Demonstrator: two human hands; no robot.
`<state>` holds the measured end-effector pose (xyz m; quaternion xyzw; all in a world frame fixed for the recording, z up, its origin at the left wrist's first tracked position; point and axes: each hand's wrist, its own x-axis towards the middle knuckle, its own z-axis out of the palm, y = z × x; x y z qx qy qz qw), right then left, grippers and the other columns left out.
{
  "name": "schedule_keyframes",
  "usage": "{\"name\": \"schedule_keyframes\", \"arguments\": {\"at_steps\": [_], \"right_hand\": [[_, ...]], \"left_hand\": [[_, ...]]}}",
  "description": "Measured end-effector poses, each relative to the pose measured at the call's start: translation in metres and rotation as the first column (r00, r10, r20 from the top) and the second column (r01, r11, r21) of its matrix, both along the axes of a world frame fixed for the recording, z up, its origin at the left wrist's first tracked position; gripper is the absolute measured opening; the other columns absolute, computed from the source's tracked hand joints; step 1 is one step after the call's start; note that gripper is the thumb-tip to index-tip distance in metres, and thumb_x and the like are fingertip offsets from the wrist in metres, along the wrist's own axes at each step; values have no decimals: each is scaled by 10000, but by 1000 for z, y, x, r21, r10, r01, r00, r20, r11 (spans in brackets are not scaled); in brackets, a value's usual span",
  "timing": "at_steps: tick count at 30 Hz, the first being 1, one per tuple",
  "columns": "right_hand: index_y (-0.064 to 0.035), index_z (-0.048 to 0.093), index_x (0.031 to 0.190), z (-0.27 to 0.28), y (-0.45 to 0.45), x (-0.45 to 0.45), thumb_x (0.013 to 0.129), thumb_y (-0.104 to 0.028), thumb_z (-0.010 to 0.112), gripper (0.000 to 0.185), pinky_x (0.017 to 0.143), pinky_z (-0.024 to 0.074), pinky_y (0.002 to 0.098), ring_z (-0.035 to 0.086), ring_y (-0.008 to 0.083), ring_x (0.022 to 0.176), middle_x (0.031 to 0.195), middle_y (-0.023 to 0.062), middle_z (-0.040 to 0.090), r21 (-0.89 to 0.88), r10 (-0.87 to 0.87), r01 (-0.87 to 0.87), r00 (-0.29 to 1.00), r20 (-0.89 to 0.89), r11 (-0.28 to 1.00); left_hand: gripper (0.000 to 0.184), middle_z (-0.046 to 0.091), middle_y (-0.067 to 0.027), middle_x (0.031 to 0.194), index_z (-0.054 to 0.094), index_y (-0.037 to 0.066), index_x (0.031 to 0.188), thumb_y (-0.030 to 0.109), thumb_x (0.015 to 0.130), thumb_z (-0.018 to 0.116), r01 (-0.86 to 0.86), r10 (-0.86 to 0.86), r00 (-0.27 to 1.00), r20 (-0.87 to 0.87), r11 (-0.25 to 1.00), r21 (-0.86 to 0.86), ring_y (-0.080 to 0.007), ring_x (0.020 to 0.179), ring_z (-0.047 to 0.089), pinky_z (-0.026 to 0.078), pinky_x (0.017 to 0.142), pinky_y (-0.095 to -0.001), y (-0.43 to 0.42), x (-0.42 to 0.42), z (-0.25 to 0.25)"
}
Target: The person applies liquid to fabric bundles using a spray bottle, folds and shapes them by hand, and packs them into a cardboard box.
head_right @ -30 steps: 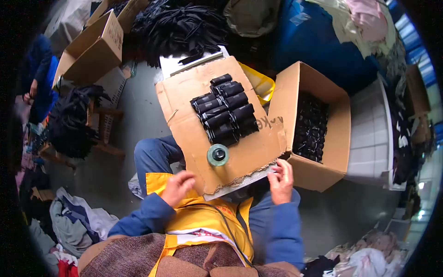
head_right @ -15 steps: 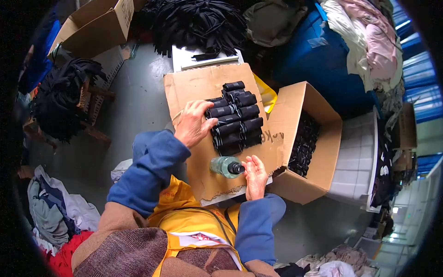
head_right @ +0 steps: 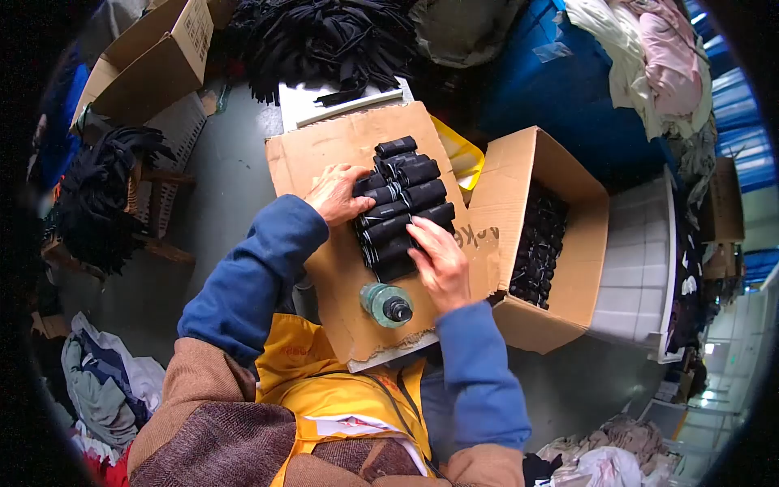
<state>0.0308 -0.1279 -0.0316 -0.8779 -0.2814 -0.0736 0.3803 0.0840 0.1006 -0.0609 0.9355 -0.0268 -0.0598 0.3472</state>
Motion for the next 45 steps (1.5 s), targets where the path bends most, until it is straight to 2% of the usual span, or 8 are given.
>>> {"name": "schedule_keyframes", "arguments": {"at_steps": [4, 10, 15, 18, 23, 25, 36, 45], "right_hand": [[-95, 677, 963, -7, 25, 29, 668, -17, 735, 310, 744, 498, 339, 608, 252, 858, 947, 56, 659, -184, 162, -117, 954, 254, 976], [-115, 662, 911, -18, 27, 35, 670, -75, 722, 251, 714, 482, 343, 582, 227, 821, 913, 17, 635, -246, 167, -91, 935, 312, 965], [-129, 652, 891, -20, 28, 34, 673, -105, 703, 226, 697, 473, 341, 571, 205, 828, 898, -10, 621, -232, 164, -80, 915, 369, 969], [-119, 651, 887, -24, 26, 32, 669, -102, 698, 224, 687, 472, 337, 572, 200, 820, 888, -6, 622, -228, 159, -71, 904, 397, 971], [-84, 649, 876, -39, 20, 28, 693, -59, 667, 185, 641, 475, 322, 592, 203, 748, 904, 28, 635, -190, 177, -109, 903, 391, 976], [-76, 653, 896, -42, 19, 28, 699, -39, 654, 201, 627, 477, 319, 600, 206, 727, 921, 42, 639, -162, 177, -120, 898, 402, 979], [-63, 641, 982, -38, 19, 24, 717, -74, 644, 265, 642, 473, 324, 589, 209, 780, 1001, 51, 612, -268, 220, -110, 878, 426, 957], [-62, 631, 993, -45, 18, 23, 740, -102, 660, 259, 679, 498, 334, 591, 220, 802, 1021, 46, 615, -262, 219, -129, 911, 350, 956]], "left_hand": [[557, 606, -239, 1088, 607, 37, 1165, 312, 696, 730, 32, -32, 999, -1, 998, -46, -376, 1057, 554, 438, 912, -461, 4, 12, -11], [600, 655, -261, 900, 647, -47, 1016, 406, 640, 763, 47, -43, 996, 76, 997, -60, -384, 874, 640, 500, 824, -428, 5, 22, -28], [715, 629, -264, 988, 635, -16, 1075, 525, 629, 771, 161, -169, 983, -76, 982, -98, -372, 972, 603, 462, 868, -443, 4, 15, -3], [743, 551, -230, 1112, 561, 34, 1217, 454, 641, 772, 114, -110, 988, -109, 993, 27, -375, 1105, 482, 357, 942, -500, -4, 8, -4], [626, 563, -245, 1074, 573, 10, 1168, 342, 665, 741, 84, -80, 994, -68, 995, 59, -382, 1066, 507, 395, 917, -480, -13, 1, -1], [634, 564, -252, 1055, 563, -3, 1162, 323, 655, 757, 76, -79, 997, -21, 990, -121, -392, 1032, 523, 427, 894, -455, -10, 3, -15], [665, 557, -284, 1055, 533, -11, 1200, 226, 619, 754, 97, -98, 995, -16, 994, -48, -402, 1012, 537, 443, 907, -433, -17, 3, -17], [615, 654, -159, 985, 575, -33, 1152, 63, 570, 749, -82, 91, 996, -2, 883, -463, -231, 934, 627, 494, 863, -324, -13, 1, -39]]}}
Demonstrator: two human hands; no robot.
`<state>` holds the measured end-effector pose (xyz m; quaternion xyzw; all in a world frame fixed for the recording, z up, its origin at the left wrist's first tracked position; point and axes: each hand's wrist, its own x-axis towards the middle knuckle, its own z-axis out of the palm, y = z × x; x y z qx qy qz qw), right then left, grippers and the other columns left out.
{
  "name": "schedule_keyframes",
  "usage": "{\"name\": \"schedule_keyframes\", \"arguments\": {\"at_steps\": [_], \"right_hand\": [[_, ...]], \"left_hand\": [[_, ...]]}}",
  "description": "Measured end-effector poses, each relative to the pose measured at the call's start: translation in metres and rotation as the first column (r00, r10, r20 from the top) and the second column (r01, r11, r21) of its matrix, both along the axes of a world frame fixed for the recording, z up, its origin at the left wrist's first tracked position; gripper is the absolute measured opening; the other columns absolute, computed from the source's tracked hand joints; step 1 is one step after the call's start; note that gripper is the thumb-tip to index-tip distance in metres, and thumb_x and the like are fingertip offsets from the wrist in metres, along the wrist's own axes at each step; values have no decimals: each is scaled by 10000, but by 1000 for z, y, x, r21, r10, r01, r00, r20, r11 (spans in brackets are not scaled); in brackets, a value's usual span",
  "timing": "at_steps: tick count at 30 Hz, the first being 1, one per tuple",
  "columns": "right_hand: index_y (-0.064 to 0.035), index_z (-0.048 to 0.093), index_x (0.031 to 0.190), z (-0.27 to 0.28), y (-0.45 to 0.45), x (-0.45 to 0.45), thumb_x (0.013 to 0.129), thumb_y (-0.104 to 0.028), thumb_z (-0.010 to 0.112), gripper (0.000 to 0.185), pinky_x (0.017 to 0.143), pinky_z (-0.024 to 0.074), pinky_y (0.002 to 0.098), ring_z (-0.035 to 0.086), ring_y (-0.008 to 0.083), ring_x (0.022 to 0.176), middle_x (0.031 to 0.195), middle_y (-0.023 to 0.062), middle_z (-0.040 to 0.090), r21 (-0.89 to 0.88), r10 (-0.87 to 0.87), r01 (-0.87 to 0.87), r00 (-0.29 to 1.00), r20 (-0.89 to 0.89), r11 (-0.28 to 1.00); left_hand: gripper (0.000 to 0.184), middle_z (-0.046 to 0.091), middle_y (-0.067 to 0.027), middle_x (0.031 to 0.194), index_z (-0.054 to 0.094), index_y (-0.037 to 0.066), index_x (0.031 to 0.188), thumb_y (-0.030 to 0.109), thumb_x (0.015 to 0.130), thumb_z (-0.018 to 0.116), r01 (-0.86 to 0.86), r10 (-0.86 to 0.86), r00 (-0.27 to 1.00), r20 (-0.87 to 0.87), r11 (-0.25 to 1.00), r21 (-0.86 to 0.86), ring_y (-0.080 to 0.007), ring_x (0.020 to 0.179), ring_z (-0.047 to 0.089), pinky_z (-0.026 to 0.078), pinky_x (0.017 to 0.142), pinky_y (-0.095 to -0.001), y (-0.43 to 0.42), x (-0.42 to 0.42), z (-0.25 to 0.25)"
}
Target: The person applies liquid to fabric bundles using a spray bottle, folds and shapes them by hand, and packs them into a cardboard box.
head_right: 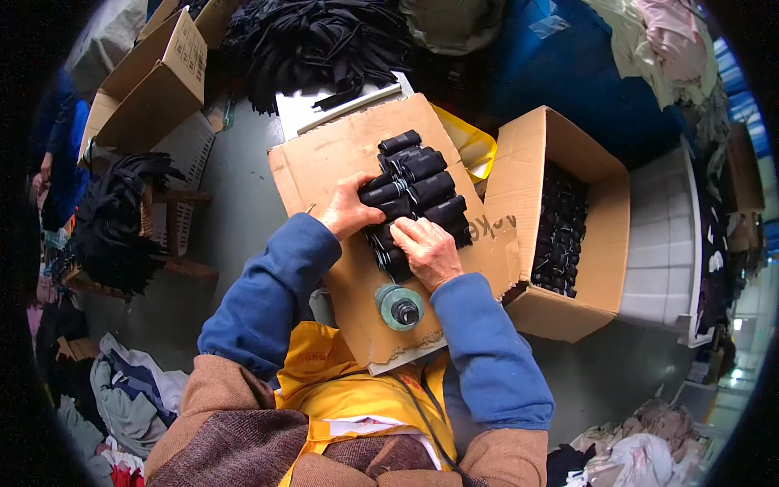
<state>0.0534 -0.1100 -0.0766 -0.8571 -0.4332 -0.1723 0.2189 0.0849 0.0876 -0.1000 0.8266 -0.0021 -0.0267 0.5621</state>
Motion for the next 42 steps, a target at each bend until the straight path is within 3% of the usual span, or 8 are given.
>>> {"name": "schedule_keyframes", "arguments": {"at_steps": [16, 18, 23, 27, 32, 36, 39, 42], "right_hand": [[-99, 623, 942, 15, 5, -3, 736, -96, 673, 212, 671, 500, 337, 605, 235, 787, 1058, 49, 610, 28, -30, 31, 999, -44, 999], [-102, 622, 939, 26, 5, -5, 718, -93, 710, 238, 702, 519, 356, 624, 261, 830, 1072, 83, 602, 84, -36, 49, 988, -149, 995], [-88, 628, 1071, 31, -25, -25, 760, -9, 702, 330, 682, 528, 326, 620, 235, 795, 1108, 119, 585, 329, -218, 298, 941, -260, 896], [11, 590, 1089, 50, -48, -91, 781, -28, 709, 332, 688, 510, 301, 584, 227, 792, 1118, 159, 575, 331, -498, 537, 844, -200, 776], [-54, 595, 1070, 52, -18, -188, 728, -160, 754, 391, 747, 515, 382, 614, 307, 902, 983, 145, 612, 244, -215, 219, 976, -45, 945], [-216, 574, 1184, 60, 25, -213, 744, -189, 658, 449, 985, 365, 464, 430, 304, 1226, 1251, 60, 486, 32, 23, -25, 999, 48, 999], [-186, 500, 1282, 56, 32, -213, 718, -214, 677, 592, 1035, 312, 488, 425, 303, 1250, 1314, 84, 464, -145, 21, -21, 1000, 2, 989], [-108, 420, 1350, 40, 23, -214, 709, -230, 684, 704, 1055, 287, 503, 432, 295, 1261, 1355, 115, 446, -254, 28, -69, 986, -162, 965]], "left_hand": [[580, 665, -142, 956, 594, -80, 1140, 33, 595, 757, -154, 92, 973, -211, 942, -299, -200, 824, 641, 526, 745, -298, 34, 5, 22], [581, 650, -114, 1020, 574, -46, 1183, 29, 635, 754, -226, 7, 936, -351, 775, -590, -192, 876, 643, 531, 806, -312, 44, -4, 26], [445, 634, -104, 1036, 541, -42, 1187, 77, 778, 673, -231, -122, 929, -348, 542, -808, -188, 884, 646, 560, 756, -349, 73, -48, 50], [482, 638, -104, 1031, 525, -54, 1203, 54, 750, 647, -168, -189, 910, -369, 646, -745, -182, 909, 639, 530, 805, -307, 89, -110, 75], [585, 630, -129, 1087, 506, -111, 1228, 14, 680, 670, -217, -172, 836, -521, 768, -602, -190, 995, 613, 474, 892, -294, 64, -204, 82], [621, 643, -117, 1064, 576, -25, 1212, -15, 609, 724, 53, -359, 660, -660, 898, -436, -220, 955, 617, 488, 850, -306, 28, -229, 75], [469, 654, -111, 1022, 652, 54, 1076, -39, 618, 699, 447, -555, 736, -387, 828, -338, -255, 913, 621, 511, 788, -326, 28, -229, 46], [294, 666, -68, 936, 679, 41, 965, -23, 679, 698, 139, -434, 662, -612, 873, -468, -185, 792, 635, 532, 684, -300, 19, -223, 62]]}}
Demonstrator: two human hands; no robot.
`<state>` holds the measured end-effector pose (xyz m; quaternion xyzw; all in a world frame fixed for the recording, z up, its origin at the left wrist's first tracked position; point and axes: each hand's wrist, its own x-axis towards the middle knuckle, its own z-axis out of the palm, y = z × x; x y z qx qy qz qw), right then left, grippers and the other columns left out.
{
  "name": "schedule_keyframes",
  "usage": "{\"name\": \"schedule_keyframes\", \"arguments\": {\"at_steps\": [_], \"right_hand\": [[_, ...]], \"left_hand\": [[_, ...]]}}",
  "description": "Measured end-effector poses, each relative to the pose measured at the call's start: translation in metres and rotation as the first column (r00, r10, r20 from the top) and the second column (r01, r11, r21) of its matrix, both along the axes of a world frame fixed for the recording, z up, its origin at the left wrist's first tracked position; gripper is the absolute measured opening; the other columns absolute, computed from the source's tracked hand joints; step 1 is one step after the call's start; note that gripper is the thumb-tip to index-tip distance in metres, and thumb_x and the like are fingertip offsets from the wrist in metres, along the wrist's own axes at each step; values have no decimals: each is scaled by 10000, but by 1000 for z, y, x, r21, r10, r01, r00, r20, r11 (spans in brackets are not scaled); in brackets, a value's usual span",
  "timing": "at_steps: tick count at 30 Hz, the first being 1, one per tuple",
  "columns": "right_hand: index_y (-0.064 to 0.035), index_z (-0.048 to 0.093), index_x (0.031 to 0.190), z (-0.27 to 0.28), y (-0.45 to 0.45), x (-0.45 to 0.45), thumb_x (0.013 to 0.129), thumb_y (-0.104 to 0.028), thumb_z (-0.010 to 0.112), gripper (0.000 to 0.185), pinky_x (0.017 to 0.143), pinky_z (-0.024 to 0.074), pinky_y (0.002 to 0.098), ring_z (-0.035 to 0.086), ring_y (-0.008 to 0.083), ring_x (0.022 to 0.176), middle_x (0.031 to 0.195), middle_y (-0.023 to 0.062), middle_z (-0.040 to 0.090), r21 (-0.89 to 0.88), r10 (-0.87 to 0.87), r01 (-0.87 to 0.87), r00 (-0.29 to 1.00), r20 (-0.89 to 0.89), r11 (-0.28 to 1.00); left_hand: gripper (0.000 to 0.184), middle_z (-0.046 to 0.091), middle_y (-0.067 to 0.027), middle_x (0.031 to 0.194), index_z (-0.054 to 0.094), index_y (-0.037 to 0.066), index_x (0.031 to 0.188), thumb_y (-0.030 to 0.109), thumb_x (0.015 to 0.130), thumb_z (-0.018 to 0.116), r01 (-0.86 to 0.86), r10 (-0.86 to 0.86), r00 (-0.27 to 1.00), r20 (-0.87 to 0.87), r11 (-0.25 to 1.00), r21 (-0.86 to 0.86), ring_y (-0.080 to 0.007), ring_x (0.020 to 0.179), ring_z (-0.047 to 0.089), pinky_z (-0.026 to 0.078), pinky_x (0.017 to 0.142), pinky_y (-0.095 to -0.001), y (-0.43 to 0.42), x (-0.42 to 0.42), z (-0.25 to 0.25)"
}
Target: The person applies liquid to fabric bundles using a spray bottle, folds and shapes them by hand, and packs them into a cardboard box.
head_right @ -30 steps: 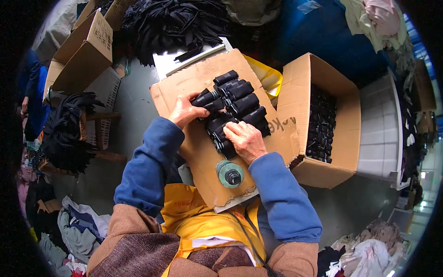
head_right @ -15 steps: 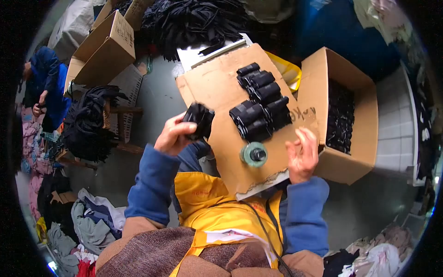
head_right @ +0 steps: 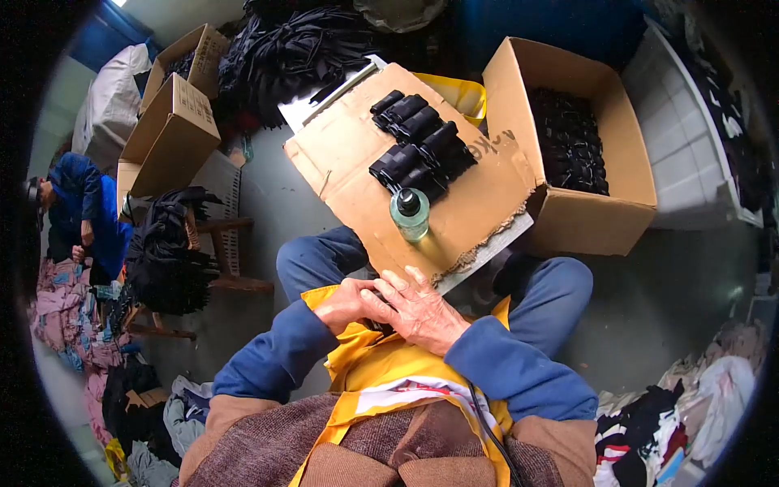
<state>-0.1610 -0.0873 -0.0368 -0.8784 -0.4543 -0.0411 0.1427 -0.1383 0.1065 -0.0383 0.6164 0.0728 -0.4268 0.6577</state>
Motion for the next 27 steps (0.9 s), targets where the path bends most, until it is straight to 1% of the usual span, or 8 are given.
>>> {"name": "schedule_keyframes", "arguments": {"at_steps": [4, 6, 8, 12, 14, 16, 20, 27], "right_hand": [[9, 398, 1335, -13, -5, -11, 717, -184, 661, 698, 1052, 299, 499, 475, 295, 1225, 1265, 162, 510, -6, -29, 30, 999, 28, 1000], [33, 454, 1244, -25, -4, -16, 810, -131, 532, 470, 1015, 354, 469, 521, 282, 1161, 1174, 174, 545, 53, -152, 150, 988, 34, 987], [17, 511, 1118, -26, -5, -16, 709, -68, 623, 433, 940, 405, 470, 567, 317, 1022, 1042, 166, 576, 205, -214, 221, 975, -56, 954], [-23, 525, 1061, -26, -11, -17, 715, -85, 634, 368, 905, 417, 445, 593, 303, 913, 923, 131, 586, 276, -286, 301, 954, -92, 913], [-38, 532, 1071, -24, -12, -19, 689, -73, 669, 407, 893, 426, 440, 595, 314, 906, 921, 128, 594, 314, -333, 361, 933, -140, 878], [-65, 544, 1082, -20, -14, -22, 654, -38, 718, 463, 830, 466, 429, 591, 354, 900, 931, 130, 609, 435, -441, 665, 737, -512, 607], [-51, 551, 1193, -29, -26, -24, 717, 13, 704, 504, 818, 488, 291, 618, 167, 941, 1040, 70, 650, 438, -94, 839, 489, -867, 323], [-17, 575, 1170, -25, -17, -18, 715, 20, 723, 480, 832, 484, 293, 595, 152, 946, 1080, 77, 628, 466, -123, 817, 529, -839, 340]], "left_hand": [[272, 649, -36, 875, 654, -8, 975, 45, 716, 719, 161, -154, 985, -81, 983, 83, -105, 744, 612, 518, 638, -247, -5, 5, 1], [443, 654, -62, 903, 618, -31, 1105, 65, 688, 731, 291, -294, 956, -13, 940, 180, -112, 787, 619, 513, 650, -242, -13, 7, -5], [789, 653, -97, 962, 431, -67, 1337, 88, 647, 781, 251, -282, 926, 251, 956, 150, -117, 813, 613, 513, 705, -262, -18, 6, -21], [850, 645, -123, 965, 363, -46, 1384, 128, 675, 797, 321, -351, 926, 137, 926, 197, -139, 774, 624, 520, 696, -256, -24, 20, 6], [873, 641, -126, 962, 318, -3, 1420, 165, 711, 798, 262, -261, 964, 41, 965, -7, -139, 740, 627, 527, 619, -239, -21, 27, 23], [795, 629, -138, 1002, 278, 32, 1443, 233, 817, 725, 153, -152, 988, 14, 982, -112, -146, 796, 646, 544, 574, -239, -20, 29, 31], [624, 598, -166, 1127, 353, 7, 1384, 223, 877, 645, -105, 107, 994, -2, 973, -203, -195, 888, 671, 538, 590, -238, -12, 22, 33], [439, 617, -24, 961, 541, 0, 1225, -4, 811, 687, -239, 305, 864, 400, 949, -207, -98, 838, 587, 510, 744, -240, -46, -21, -10]]}}
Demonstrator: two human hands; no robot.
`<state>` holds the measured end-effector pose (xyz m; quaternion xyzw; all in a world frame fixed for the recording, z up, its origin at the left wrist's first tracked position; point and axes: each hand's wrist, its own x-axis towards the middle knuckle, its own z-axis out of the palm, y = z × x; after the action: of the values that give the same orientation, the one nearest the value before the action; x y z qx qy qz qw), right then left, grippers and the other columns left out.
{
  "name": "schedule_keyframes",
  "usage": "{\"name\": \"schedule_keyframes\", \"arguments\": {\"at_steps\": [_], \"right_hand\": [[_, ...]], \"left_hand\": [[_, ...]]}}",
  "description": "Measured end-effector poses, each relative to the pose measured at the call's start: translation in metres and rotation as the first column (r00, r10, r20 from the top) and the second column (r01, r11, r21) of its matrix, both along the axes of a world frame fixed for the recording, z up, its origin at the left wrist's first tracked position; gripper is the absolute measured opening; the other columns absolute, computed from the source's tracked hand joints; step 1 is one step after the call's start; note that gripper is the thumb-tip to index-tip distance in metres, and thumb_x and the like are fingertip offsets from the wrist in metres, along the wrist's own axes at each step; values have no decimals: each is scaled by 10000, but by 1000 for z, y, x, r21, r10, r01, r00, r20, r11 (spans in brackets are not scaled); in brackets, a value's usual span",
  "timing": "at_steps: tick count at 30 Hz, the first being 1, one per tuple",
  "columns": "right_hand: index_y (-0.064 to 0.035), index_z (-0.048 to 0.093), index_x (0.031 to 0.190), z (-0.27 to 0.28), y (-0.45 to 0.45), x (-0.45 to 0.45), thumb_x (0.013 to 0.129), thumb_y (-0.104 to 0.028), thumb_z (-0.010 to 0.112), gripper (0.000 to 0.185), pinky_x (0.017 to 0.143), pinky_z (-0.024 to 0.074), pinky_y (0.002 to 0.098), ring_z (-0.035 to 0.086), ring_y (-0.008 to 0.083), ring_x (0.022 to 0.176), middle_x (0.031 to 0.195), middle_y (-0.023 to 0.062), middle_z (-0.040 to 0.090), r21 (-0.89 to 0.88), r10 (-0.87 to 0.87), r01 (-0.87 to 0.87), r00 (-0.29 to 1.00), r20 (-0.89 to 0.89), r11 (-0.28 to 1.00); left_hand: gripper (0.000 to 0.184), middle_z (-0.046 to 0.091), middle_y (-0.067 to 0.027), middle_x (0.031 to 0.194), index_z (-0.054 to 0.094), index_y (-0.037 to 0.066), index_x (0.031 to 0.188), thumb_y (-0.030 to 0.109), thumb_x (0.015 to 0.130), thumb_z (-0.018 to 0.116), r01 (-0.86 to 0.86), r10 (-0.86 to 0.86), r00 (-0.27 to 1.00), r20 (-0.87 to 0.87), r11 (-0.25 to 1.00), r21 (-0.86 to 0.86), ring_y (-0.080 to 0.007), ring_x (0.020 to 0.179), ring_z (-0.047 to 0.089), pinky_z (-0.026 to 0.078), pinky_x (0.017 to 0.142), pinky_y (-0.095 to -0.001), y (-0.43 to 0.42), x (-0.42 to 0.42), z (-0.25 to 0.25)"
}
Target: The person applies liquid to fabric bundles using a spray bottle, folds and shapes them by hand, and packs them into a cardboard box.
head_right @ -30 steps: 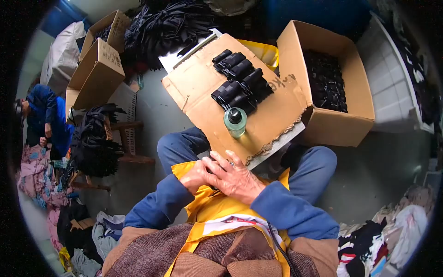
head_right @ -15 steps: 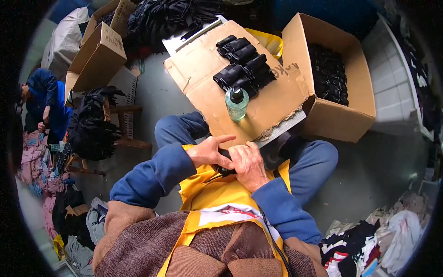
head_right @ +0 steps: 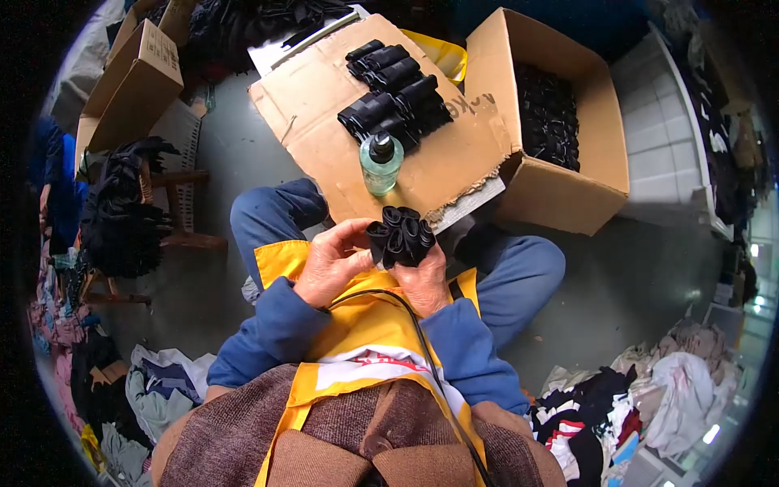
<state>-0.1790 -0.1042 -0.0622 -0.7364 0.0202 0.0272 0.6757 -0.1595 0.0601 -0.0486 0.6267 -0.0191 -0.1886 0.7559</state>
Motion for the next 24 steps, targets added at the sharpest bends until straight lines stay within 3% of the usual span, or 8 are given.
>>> {"name": "schedule_keyframes", "arguments": {"at_steps": [8, 11, 14, 16, 21, 22, 23, 24], "right_hand": [[-22, 556, 1143, -29, 6, 1, 688, -43, 775, 505, 836, 485, 295, 595, 162, 935, 1046, 73, 623, -28, -33, 33, 999, 17, 999], [-25, 523, 1145, -23, 10, 1, 625, -135, 840, 619, 836, 489, 305, 601, 168, 940, 1032, 72, 622, -25, 59, -57, 996, 72, 998], [-42, 522, 1137, -8, 11, 1, 625, -148, 841, 612, 824, 494, 311, 610, 182, 926, 1020, 95, 625, 163, 68, -80, 995, 73, 983], [-52, 535, 1107, -7, 11, 1, 627, -160, 845, 581, 799, 504, 318, 628, 195, 893, 972, 108, 634, -126, 42, -44, 999, -22, 991], [-54, 589, 1013, -27, 13, -2, 635, -164, 845, 470, 739, 520, 316, 652, 190, 822, 901, 99, 660, -32, -104, 104, 995, -1, 994], [-59, 595, 1013, -34, 13, -1, 637, -157, 840, 459, 737, 521, 312, 655, 191, 822, 904, 104, 663, -59, -133, 136, 990, 48, 989], [-63, 600, 1013, -40, 11, -1, 640, -151, 835, 449, 735, 522, 309, 658, 192, 822, 907, 109, 666, -87, -163, 171, 982, 97, 981], [-66, 599, 1024, -42, 9, 0, 641, -146, 827, 453, 738, 524, 313, 666, 205, 827, 903, 112, 670, -48, -159, 163, 984, 80, 985]], "left_hand": [[357, 634, -23, 900, 553, -18, 1159, -5, 819, 662, -162, 163, 987, 15, 986, -25, -91, 823, 594, 503, 719, -234, -12, -3, -2], [320, 652, -62, 913, 542, -25, 1122, -85, 812, 592, -176, 158, 981, 117, 969, 171, -126, 836, 626, 518, 743, -265, -4, -1, -8], [270, 647, -57, 922, 551, -35, 1085, -77, 823, 598, -189, 190, 982, -4, 982, 26, -127, 864, 624, 512, 768, -272, 4, -2, -4], [255, 648, -59, 935, 554, -40, 1078, -69, 830, 603, -135, 134, 991, 14, 986, 98, -127, 876, 622, 509, 783, -274, 5, -7, -8], [245, 639, -75, 991, 598, -53, 1097, 11, 863, 633, 46, -42, 998, -53, 996, 80, -140, 902, 614, 496, 828, -275, 7, -9, -6], [232, 608, -72, 1031, 621, -50, 1068, 31, 853, 653, 73, -89, 992, 88, 984, 163, -145, 894, 611, 502, 810, -269, 12, -4, -1], [368, 606, -54, 1008, 579, -27, 1170, 48, 830, 697, 5, -79, 977, 199, 936, 351, -119, 885, 585, 496, 796, -246, 15, 1, 2], [416, 600, -62, 1019, 558, -19, 1198, 50, 818, 710, -74, 24, 986, 167, 951, 299, -120, 881, 588, 499, 779, -244, 17, 9, -1]]}}
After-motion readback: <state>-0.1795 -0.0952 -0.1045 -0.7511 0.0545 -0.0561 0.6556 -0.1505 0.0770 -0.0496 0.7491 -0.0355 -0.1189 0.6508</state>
